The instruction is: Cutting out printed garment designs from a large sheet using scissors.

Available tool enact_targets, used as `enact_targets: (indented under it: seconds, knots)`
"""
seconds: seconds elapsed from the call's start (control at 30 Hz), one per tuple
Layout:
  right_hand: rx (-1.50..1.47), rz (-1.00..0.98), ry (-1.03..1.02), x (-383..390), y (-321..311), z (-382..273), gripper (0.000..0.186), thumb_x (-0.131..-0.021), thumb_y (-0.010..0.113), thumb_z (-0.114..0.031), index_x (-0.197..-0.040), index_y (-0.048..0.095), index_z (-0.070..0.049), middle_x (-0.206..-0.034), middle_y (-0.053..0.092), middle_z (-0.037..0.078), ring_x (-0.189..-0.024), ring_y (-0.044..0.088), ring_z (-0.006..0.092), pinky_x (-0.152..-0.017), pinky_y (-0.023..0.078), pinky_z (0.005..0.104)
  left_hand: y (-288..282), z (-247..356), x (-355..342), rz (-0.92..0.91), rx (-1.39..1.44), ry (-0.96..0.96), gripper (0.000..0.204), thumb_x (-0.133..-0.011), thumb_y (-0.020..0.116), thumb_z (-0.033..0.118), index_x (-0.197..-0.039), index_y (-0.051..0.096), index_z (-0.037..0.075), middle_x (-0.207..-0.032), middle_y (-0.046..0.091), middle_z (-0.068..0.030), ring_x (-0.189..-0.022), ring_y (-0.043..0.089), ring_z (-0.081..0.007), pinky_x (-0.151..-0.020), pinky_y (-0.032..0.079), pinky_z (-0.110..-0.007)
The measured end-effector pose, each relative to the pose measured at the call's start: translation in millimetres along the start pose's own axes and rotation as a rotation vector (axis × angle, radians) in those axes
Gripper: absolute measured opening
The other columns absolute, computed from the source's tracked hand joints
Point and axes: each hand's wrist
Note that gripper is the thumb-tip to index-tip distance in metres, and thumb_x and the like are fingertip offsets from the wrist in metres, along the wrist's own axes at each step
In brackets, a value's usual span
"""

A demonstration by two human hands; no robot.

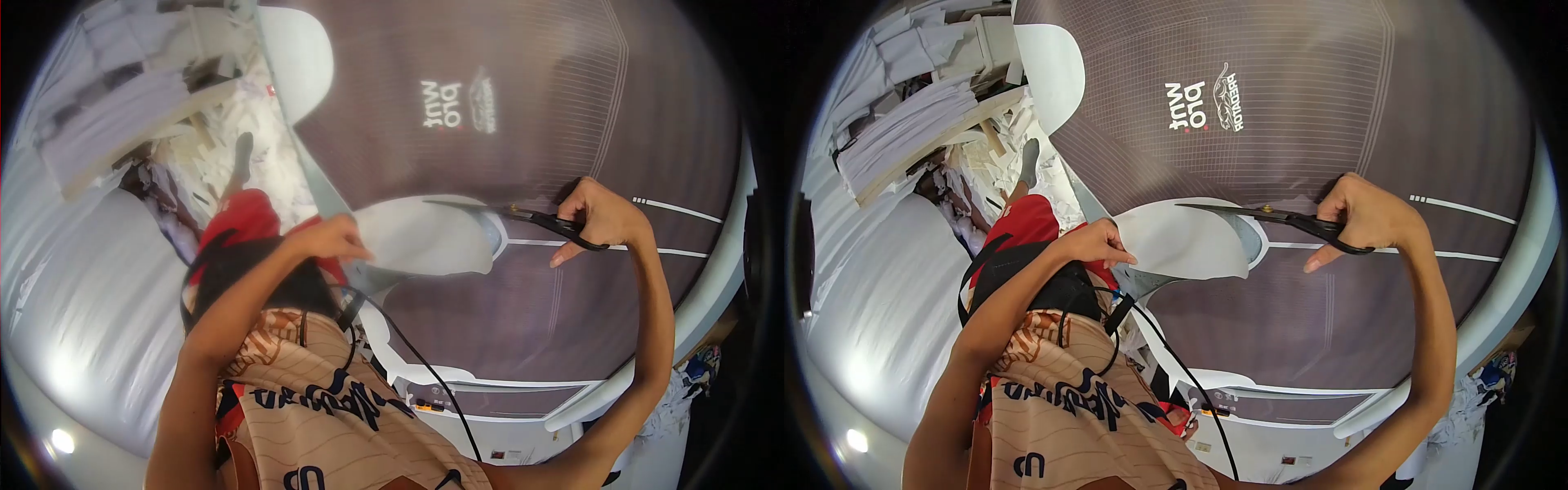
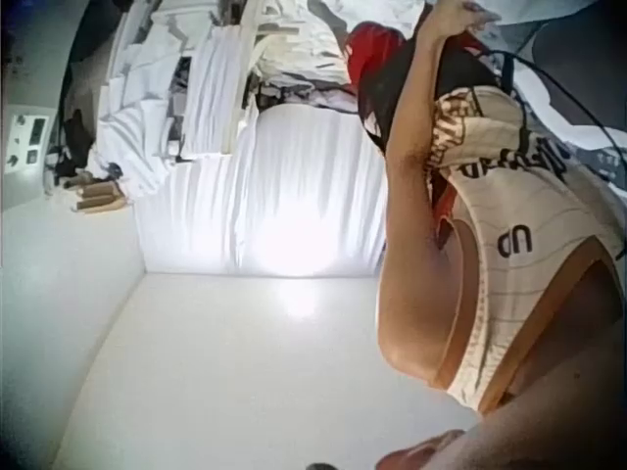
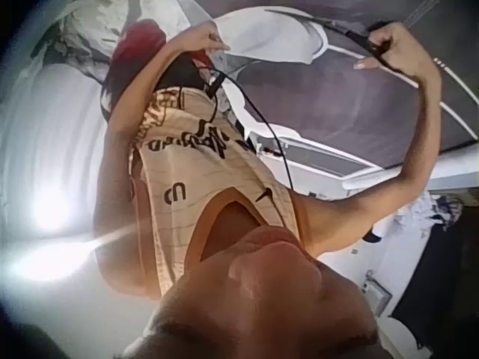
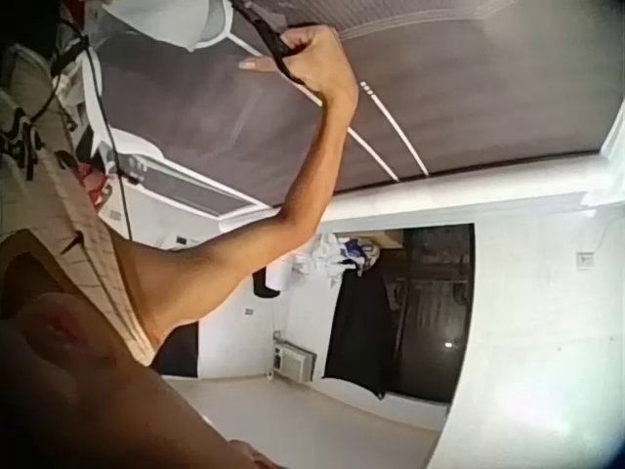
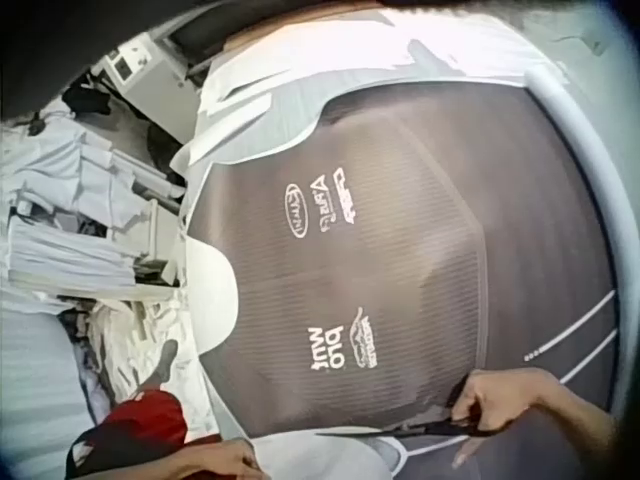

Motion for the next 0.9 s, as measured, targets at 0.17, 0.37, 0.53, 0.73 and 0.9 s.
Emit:
enact_targets:
  seconds: [0.17, 0.37, 0.53, 0.73, 0.9]
  knots:
    - [0.099, -0.058, 0.031, -16, -11, -30, 0.064, -0.057, 0.098, -0.037, -0.050, 0.044, -0.003, -0.046, 0.034, -0.001, -0.045, 0.033, 0.0137, -0.046, 0.027, 0.0346, -1, -3, 1, 0.003, 0.055, -0.001, 0.025, -0.089, 0.077, 0.021, -0.083, 0.075, -0.003, -0.062, 0.066, -0.0049, -0.053, 0.062, -0.0096, -0.053, 0.049, -0.024]
    - [0.183, -0.093, 0.007, -39, -18, -53, 0.067, -0.057, 0.098, -0.038, -0.050, 0.041, -0.002, -0.047, 0.032, 0.001, -0.047, 0.032, 0.0157, -0.047, 0.027, 0.0365, -3, 5, 3, 0.013, 0.041, -0.070, 0.030, -0.089, 0.076, 0.025, -0.084, 0.077, -0.004, -0.062, 0.069, -0.0088, -0.055, 0.066, -0.0126, -0.053, 0.052, -0.025]
    - [0.240, -0.119, -0.073, -55, -21, -70, 0.069, -0.057, 0.098, -0.037, -0.050, 0.039, 0.000, -0.047, 0.031, 0.003, -0.047, 0.032, 0.0169, -0.046, 0.027, 0.0369, -9, -6, 4, -0.001, 0.028, 0.050, 0.029, -0.089, 0.076, 0.025, -0.077, 0.075, -0.002, -0.061, 0.068, -0.0076, -0.055, 0.066, -0.0132, -0.052, 0.053, -0.026]
    - [0.253, -0.132, -0.153, -73, -13, -80, 0.069, -0.058, 0.098, -0.035, -0.050, 0.039, 0.000, -0.046, 0.029, 0.004, -0.046, 0.031, 0.0175, -0.046, 0.027, 0.0366, -13, -8, 10, -0.003, 0.047, -0.048, 0.028, -0.088, 0.078, 0.024, -0.084, 0.072, -0.003, -0.064, 0.065, -0.0030, -0.056, 0.063, -0.0108, -0.054, 0.052, -0.025]
    - [0.258, -0.144, -0.159, -79, -4, -100, 0.068, -0.058, 0.098, -0.035, -0.050, 0.041, 0.000, -0.046, 0.031, 0.004, -0.046, 0.032, 0.0173, -0.046, 0.028, 0.0364, -16, -10, 13, -0.024, 0.067, -0.033, 0.030, -0.087, 0.080, 0.026, -0.089, 0.071, -0.002, -0.068, 0.066, -0.0050, -0.057, 0.063, -0.0116, -0.054, 0.053, -0.025]
Point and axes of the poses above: each hand's wrist, its own x-axis away from the middle knuckle, its own y-axis out of the palm, z = x × y
